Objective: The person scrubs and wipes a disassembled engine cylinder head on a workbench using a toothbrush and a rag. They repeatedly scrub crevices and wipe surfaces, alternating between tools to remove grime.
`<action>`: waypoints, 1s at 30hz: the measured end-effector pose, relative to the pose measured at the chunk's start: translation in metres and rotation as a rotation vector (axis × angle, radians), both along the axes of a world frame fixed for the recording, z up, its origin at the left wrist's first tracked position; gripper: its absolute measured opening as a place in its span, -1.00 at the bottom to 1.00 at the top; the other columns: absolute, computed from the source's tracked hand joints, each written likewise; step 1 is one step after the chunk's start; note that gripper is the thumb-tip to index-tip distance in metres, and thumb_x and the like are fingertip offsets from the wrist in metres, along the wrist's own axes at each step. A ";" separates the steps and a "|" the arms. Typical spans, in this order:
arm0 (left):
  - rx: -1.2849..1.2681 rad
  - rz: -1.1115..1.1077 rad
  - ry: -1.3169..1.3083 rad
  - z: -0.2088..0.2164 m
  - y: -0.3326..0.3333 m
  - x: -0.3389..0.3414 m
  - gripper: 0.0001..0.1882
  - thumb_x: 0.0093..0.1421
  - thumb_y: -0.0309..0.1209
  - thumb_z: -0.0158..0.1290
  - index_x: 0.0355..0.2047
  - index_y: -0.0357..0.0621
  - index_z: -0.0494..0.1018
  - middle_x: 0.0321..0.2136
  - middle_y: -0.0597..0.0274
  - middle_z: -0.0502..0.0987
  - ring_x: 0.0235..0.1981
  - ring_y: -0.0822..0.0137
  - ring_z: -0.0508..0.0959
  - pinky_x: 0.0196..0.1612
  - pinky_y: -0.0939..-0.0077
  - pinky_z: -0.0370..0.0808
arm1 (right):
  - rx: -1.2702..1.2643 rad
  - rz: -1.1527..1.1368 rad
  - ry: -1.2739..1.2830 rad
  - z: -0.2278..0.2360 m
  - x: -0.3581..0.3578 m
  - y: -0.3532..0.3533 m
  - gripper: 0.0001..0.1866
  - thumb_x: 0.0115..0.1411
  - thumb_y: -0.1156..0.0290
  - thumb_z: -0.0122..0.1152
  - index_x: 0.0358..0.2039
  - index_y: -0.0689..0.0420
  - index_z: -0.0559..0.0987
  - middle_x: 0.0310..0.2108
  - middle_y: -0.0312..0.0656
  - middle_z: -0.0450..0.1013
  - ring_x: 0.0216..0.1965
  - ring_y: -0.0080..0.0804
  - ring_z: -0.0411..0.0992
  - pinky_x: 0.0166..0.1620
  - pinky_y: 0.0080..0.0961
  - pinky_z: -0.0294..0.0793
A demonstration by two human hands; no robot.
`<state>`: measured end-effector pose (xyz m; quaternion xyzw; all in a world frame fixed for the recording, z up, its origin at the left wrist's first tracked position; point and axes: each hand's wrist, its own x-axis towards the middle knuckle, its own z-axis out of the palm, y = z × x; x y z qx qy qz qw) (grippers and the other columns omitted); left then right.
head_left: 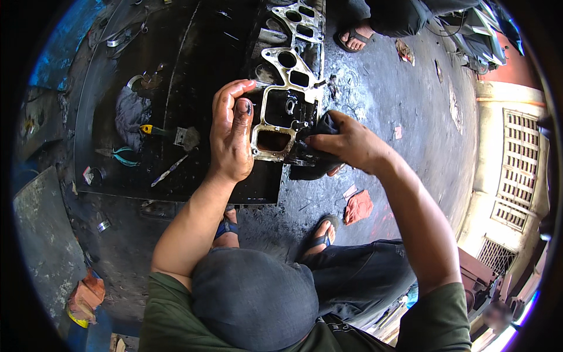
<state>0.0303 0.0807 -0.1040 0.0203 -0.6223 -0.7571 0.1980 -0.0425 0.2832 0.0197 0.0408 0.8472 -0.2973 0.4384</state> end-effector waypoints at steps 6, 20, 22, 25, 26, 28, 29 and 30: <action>0.023 -0.028 0.015 0.000 -0.002 0.000 -0.49 0.60 -0.08 -0.15 0.24 -0.28 0.34 0.21 0.04 0.35 0.25 0.26 0.41 0.33 0.35 0.33 | 0.070 0.147 0.198 0.012 -0.004 0.021 -0.42 0.06 0.30 0.48 0.07 0.26 0.54 -0.20 -0.06 0.65 -0.18 -0.37 0.64 -0.09 -0.35 0.65; 0.038 -0.015 -0.003 -0.002 0.000 0.001 -0.49 0.60 -0.07 -0.18 0.23 -0.29 0.36 0.21 0.03 0.39 0.28 0.27 0.39 0.39 0.35 0.24 | -0.217 -0.230 0.804 -0.068 0.102 -0.008 -0.75 0.47 0.32 0.20 0.00 0.21 0.46 -0.35 -0.05 0.54 -0.34 -0.27 0.53 -0.18 -0.28 0.53; 0.040 -0.028 -0.002 -0.001 -0.001 0.001 -0.51 0.61 -0.09 -0.19 0.23 -0.27 0.36 0.22 0.04 0.38 0.29 0.27 0.38 0.39 0.35 0.25 | -0.212 -0.271 0.815 -0.065 0.098 -0.005 -0.78 0.50 0.34 0.15 -0.01 0.22 0.46 -0.37 -0.05 0.55 -0.36 -0.30 0.52 -0.22 -0.29 0.52; 0.068 -0.043 0.016 -0.001 -0.001 0.002 -0.54 0.62 -0.12 -0.19 0.24 -0.25 0.36 0.23 0.05 0.38 0.29 0.29 0.38 0.39 0.36 0.25 | -0.222 -0.370 0.818 -0.058 0.091 -0.002 -0.79 0.54 0.34 0.07 -0.04 0.24 0.47 -0.42 -0.09 0.53 -0.47 -0.38 0.48 -0.33 -0.32 0.49; 0.098 -0.044 0.019 -0.002 -0.001 0.002 -0.55 0.62 -0.13 -0.19 0.25 -0.24 0.35 0.23 0.06 0.38 0.29 0.29 0.37 0.39 0.36 0.25 | -0.140 -0.415 0.772 -0.056 0.091 -0.001 -0.75 0.56 0.29 0.06 0.00 0.24 0.46 -0.45 -0.14 0.52 -0.50 -0.42 0.45 -0.40 -0.37 0.46; 0.087 -0.038 0.019 -0.002 -0.001 0.003 -0.55 0.61 -0.13 -0.17 0.25 -0.24 0.34 0.21 0.08 0.38 0.28 0.30 0.38 0.38 0.37 0.27 | -0.205 -0.640 0.518 -0.054 0.096 0.003 -0.70 0.57 0.25 0.04 0.05 0.26 0.43 -0.42 -0.15 0.53 -0.48 -0.45 0.46 -0.41 -0.43 0.45; 0.113 -0.055 0.013 -0.002 0.000 0.003 -0.54 0.61 -0.12 -0.17 0.25 -0.25 0.34 0.21 0.08 0.38 0.27 0.30 0.38 0.37 0.37 0.28 | -0.394 -0.644 0.482 -0.052 0.102 0.005 -0.66 0.58 0.22 0.04 0.08 0.27 0.39 -0.39 -0.17 0.53 -0.43 -0.48 0.47 -0.40 -0.48 0.45; 0.142 -0.061 0.003 -0.003 0.000 0.003 -0.54 0.61 -0.11 -0.17 0.24 -0.25 0.34 0.20 0.08 0.37 0.27 0.30 0.38 0.37 0.37 0.28 | -0.346 -0.577 0.565 -0.057 0.105 0.002 -0.68 0.54 0.26 0.11 0.09 0.24 0.38 -0.35 -0.16 0.53 -0.41 -0.45 0.48 -0.35 -0.44 0.49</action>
